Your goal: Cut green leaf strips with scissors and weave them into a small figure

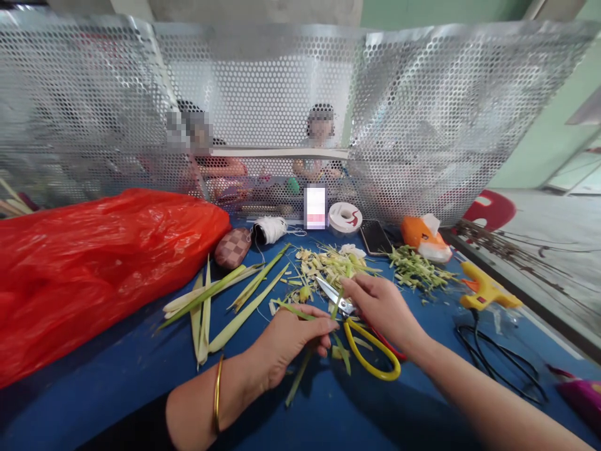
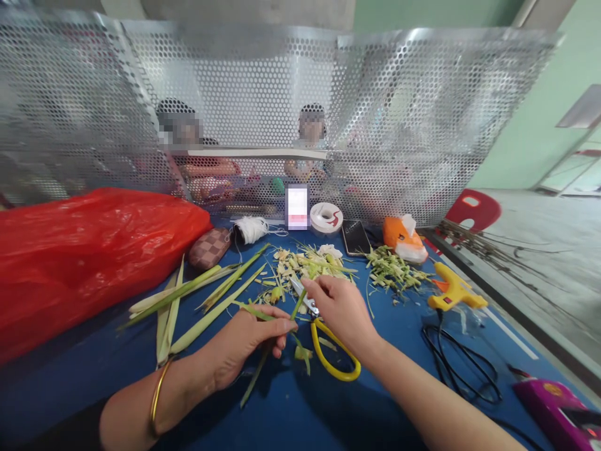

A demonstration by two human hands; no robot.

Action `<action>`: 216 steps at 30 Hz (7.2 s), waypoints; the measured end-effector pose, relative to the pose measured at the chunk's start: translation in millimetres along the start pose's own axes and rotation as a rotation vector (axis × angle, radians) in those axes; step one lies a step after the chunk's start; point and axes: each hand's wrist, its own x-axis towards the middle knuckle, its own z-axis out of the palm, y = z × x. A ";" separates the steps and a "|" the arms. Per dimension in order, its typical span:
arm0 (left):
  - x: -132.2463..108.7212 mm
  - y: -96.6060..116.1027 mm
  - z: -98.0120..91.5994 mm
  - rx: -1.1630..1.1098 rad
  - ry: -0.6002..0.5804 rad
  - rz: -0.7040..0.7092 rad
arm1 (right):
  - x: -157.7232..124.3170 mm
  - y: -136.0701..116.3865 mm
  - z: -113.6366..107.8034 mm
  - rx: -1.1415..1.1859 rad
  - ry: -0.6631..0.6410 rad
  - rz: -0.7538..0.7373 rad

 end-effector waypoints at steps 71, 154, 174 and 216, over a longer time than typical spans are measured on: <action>-7.7 10.6 -2.3 -0.042 0.045 0.184 | -12.2 -18.8 -11.8 0.012 -0.270 -0.156; -12.1 11.3 3.1 -0.202 0.053 0.310 | -34.8 -5.9 30.5 0.167 -0.169 -0.277; -12.7 14.7 0.4 -0.294 0.068 0.225 | -39.4 -16.4 24.6 0.172 -0.218 -0.336; -3.0 11.7 -1.3 0.092 0.239 0.313 | -33.6 -11.3 18.7 -0.052 -0.146 -0.207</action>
